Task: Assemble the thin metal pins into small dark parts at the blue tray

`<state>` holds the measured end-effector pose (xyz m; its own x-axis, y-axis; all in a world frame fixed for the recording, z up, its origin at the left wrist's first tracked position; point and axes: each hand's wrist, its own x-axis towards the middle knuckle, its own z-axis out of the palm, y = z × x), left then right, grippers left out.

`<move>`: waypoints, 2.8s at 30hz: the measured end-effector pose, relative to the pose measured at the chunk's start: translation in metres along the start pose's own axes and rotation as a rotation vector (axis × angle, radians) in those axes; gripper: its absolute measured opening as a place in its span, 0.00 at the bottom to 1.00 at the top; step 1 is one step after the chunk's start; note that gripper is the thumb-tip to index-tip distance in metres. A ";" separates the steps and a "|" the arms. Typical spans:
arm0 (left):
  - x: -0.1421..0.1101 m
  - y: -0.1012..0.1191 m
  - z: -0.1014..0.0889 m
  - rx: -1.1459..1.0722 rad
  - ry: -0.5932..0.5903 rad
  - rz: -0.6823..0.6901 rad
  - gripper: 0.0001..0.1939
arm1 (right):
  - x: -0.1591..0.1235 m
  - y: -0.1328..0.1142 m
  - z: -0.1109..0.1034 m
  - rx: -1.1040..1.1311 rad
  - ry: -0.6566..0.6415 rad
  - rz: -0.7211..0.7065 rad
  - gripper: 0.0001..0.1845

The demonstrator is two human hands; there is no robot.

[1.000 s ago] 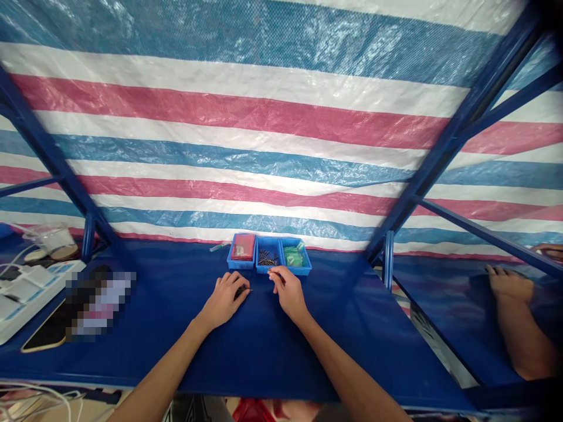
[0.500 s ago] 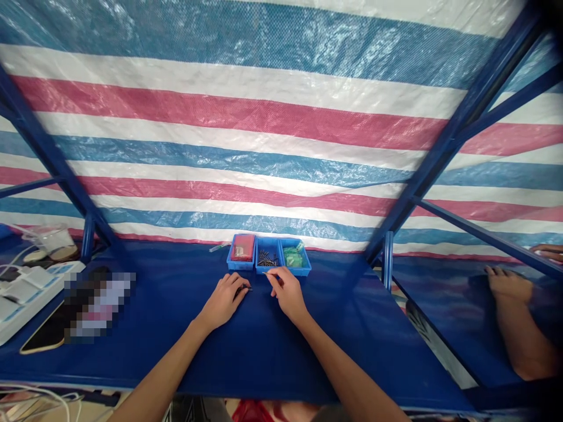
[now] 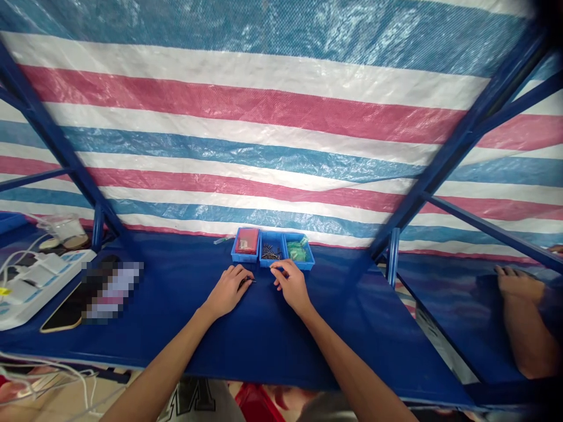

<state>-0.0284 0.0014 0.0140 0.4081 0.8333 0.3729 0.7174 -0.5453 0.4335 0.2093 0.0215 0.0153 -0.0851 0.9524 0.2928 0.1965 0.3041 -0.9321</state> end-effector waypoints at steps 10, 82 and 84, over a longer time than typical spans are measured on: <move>0.001 0.001 -0.001 0.012 -0.003 -0.005 0.12 | 0.002 0.001 -0.002 0.023 0.050 0.045 0.19; -0.001 -0.004 0.007 -0.045 0.023 -0.013 0.14 | 0.002 0.007 -0.001 0.057 0.041 0.010 0.25; -0.002 -0.004 0.007 -0.045 0.018 -0.013 0.14 | 0.002 0.008 -0.001 0.026 0.051 0.005 0.21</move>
<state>-0.0285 0.0031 0.0060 0.3880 0.8391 0.3814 0.6965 -0.5379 0.4749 0.2122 0.0261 0.0088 -0.0341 0.9540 0.2980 0.1710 0.2993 -0.9387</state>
